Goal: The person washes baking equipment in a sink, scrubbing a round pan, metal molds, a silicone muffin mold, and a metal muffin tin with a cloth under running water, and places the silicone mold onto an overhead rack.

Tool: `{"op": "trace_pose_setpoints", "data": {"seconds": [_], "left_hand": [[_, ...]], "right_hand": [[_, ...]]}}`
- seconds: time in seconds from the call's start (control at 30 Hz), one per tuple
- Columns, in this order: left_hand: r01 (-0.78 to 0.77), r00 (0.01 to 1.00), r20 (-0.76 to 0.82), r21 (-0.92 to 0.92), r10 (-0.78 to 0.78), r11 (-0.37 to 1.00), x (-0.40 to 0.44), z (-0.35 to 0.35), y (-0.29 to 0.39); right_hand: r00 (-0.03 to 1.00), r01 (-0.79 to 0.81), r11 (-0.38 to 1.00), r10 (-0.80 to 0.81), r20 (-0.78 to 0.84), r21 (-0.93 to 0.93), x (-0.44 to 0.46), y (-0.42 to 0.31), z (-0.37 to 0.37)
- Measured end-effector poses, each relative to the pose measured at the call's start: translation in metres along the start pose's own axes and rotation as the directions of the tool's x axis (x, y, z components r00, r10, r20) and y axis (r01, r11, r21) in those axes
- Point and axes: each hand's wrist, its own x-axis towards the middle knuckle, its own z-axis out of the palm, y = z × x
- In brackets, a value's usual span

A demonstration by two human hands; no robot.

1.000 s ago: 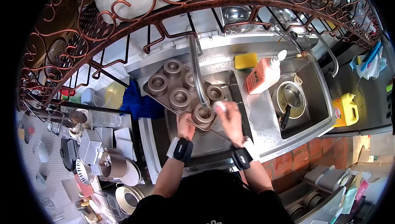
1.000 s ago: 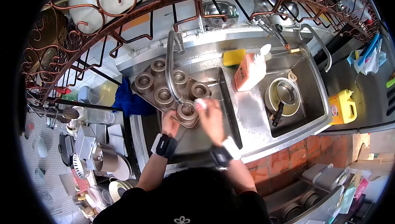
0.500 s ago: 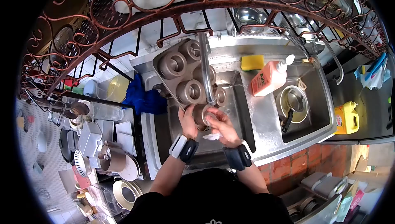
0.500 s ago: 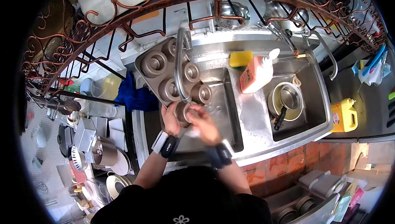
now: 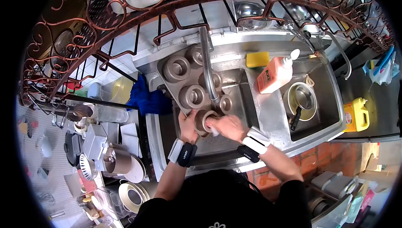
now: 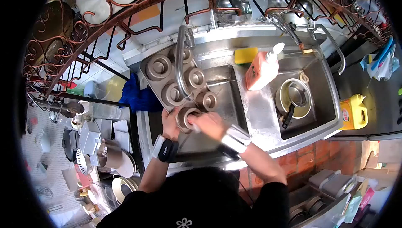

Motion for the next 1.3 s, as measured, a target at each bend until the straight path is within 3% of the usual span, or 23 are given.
{"op": "trace_pose_setpoints", "data": {"seconds": [0.1, 0.13, 0.27, 0.4, 0.5, 0.6, 0.7, 0.83, 0.87, 0.9, 0.97, 1.0, 1.1, 1.13, 1.23, 1.27, 1.3], "left_hand": [[0.080, 0.997, 0.012, -0.028, -0.080, 0.996, -0.005, 0.006, 0.005], [0.076, 0.996, 0.040, -0.024, -0.075, 0.997, -0.006, 0.009, 0.011], [0.077, 0.997, 0.003, -0.077, -0.077, 0.994, -0.008, 0.006, 0.004], [0.087, 0.996, 0.000, -0.051, -0.087, 0.995, -0.007, 0.005, -0.001], [0.062, 0.998, -0.011, -0.014, -0.062, 0.998, -0.004, 0.005, 0.000], [0.043, 0.999, -0.027, 0.010, -0.043, 0.999, -0.001, 0.012, 0.004], [-0.015, 1.000, -0.008, 0.078, 0.016, 0.997, 0.008, 0.003, -0.003], [-0.075, 0.996, -0.037, 0.094, 0.079, 0.993, -0.003, 0.018, 0.009], [-0.163, 0.986, -0.024, 0.128, 0.167, 0.978, -0.003, 0.018, 0.007], [-0.181, 0.982, -0.026, 0.149, 0.186, 0.972, -0.003, 0.014, 0.006], [-0.224, 0.973, -0.017, 0.188, 0.231, 0.956, 0.004, 0.004, 0.000], [-0.238, 0.968, -0.033, 0.210, 0.250, 0.948, 0.003, 0.001, -0.003], [-0.307, 0.945, -0.036, 0.237, 0.324, 0.922, 0.000, -0.002, -0.013], [-0.315, 0.942, -0.042, 0.238, 0.334, 0.919, 0.001, -0.006, -0.016], [-0.306, 0.941, -0.071, 0.237, 0.331, 0.922, 0.002, -0.016, -0.022], [-0.302, 0.942, -0.079, 0.233, 0.328, 0.924, 0.002, -0.017, -0.020], [-0.287, 0.946, -0.073, 0.259, 0.315, 0.922, 0.002, -0.018, -0.017]], "right_hand": [[0.877, 0.427, 0.852, -0.472, -0.089, -0.304, 0.000, 0.025, 0.003], [0.863, 0.445, 0.831, -0.498, -0.089, -0.335, -0.003, 0.025, -0.007], [0.727, 0.432, 0.837, -0.543, -0.420, -0.336, -0.005, 0.029, 0.009], [0.694, 0.441, 0.830, -0.556, -0.457, -0.341, -0.001, 0.031, 0.012], [0.660, 0.414, 0.775, -0.617, -0.429, -0.477, 0.001, 0.036, 0.013], [0.673, 0.276, 0.767, -0.585, -0.453, -0.579, 0.000, 0.032, 0.022], [0.929, 0.149, 0.898, -0.271, -0.253, -0.415, -0.001, 0.017, 0.030], [0.946, 0.027, 1.000, -0.027, -0.324, -0.005, 0.005, 0.003, 0.026], [0.857, 0.214, 0.969, -0.124, -0.501, 0.127, 0.012, 0.009, 0.034], [0.906, 0.174, 0.889, 0.025, -0.423, 0.424, 0.011, 0.008, 0.037], [0.962, 0.023, 0.502, 0.226, -0.156, 0.865, 0.008, -0.008, 0.021], [0.985, 0.024, 0.027, 0.168, -0.029, 0.999, 0.015, 0.003, 0.045], [0.968, 0.047, -0.644, 0.217, 0.124, 0.763, 0.027, 0.016, 0.077], [0.958, 0.051, -0.752, 0.223, 0.182, 0.657, 0.025, 0.004, 0.072], [0.984, 0.092, -0.793, 0.164, 0.067, 0.603, 0.024, 0.000, 0.096], [0.946, 0.059, -0.644, 0.281, 0.164, 0.763, 0.020, -0.010, 0.080], [0.937, 0.026, -0.443, 0.323, 0.133, 0.896, 0.018, -0.020, 0.066]]}}
